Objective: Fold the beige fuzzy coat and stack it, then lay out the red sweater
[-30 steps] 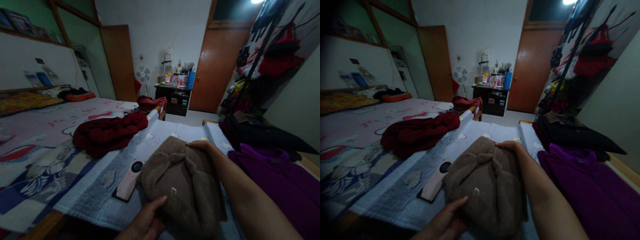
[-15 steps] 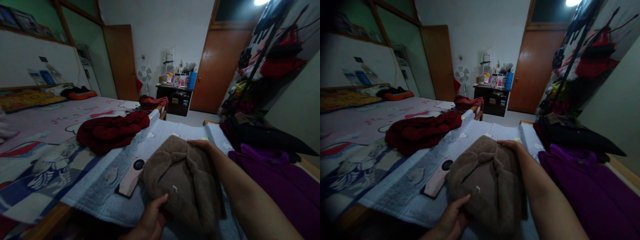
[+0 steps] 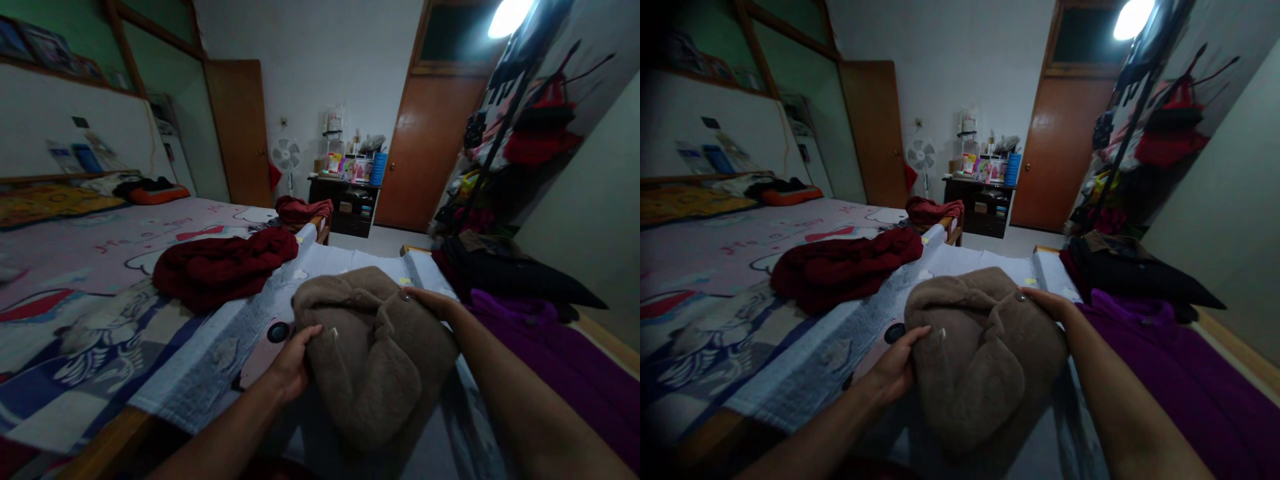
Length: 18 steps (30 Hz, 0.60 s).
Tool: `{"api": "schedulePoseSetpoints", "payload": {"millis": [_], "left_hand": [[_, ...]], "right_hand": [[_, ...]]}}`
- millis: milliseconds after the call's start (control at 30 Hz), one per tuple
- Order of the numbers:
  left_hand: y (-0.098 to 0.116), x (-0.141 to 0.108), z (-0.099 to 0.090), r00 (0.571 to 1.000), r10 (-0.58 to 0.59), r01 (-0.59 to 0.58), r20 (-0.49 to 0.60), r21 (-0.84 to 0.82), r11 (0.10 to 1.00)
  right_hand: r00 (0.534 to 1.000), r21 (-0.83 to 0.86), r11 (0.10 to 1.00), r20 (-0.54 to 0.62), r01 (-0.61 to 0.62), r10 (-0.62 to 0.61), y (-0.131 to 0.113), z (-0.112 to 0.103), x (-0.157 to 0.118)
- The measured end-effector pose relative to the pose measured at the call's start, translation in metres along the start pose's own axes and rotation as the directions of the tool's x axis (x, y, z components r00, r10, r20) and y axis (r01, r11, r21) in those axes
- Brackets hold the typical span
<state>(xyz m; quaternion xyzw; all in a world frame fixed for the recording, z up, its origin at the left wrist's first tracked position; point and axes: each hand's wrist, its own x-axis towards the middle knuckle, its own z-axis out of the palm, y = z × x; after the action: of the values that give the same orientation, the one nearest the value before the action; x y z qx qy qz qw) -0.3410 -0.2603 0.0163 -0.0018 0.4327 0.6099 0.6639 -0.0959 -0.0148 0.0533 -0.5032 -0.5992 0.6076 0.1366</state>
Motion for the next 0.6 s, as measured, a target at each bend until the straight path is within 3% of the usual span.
{"api": "schedulePoseSetpoints", "payload": {"millis": [100, 167, 333, 433, 600], "left_hand": [[0.033, 0.021, 0.005, 0.994, -0.06, 0.052, 0.088, 0.087, 0.995], [0.056, 0.036, 0.009, 0.993, -0.075, 0.056, 0.094, 0.184, 0.981], [0.111, 0.072, 0.025, 0.986, -0.118, 0.055, 0.118, 0.437, 0.898], [0.135, 0.09, 0.035, 0.966, -0.207, 0.088, 0.156, 0.553, 0.828], [0.142, 0.126, 0.032, 0.931, -0.318, 0.112, 0.18, 0.689, 0.717]], "right_hand": [[0.981, 0.085, 0.98, 0.091, -0.179, 0.171, 0.015, -0.01, -0.009], [0.969, 0.184, 0.956, 0.135, -0.229, 0.206, 0.028, -0.011, -0.017], [0.985, 0.319, 0.937, 0.138, -0.142, 0.103, 0.062, 0.005, -0.044], [0.99, 0.348, 0.927, 0.026, -0.142, 0.142, 0.076, 0.024, -0.063], [0.993, 0.366, 0.924, -0.006, -0.111, 0.122, 0.098, 0.056, -0.087]]}}
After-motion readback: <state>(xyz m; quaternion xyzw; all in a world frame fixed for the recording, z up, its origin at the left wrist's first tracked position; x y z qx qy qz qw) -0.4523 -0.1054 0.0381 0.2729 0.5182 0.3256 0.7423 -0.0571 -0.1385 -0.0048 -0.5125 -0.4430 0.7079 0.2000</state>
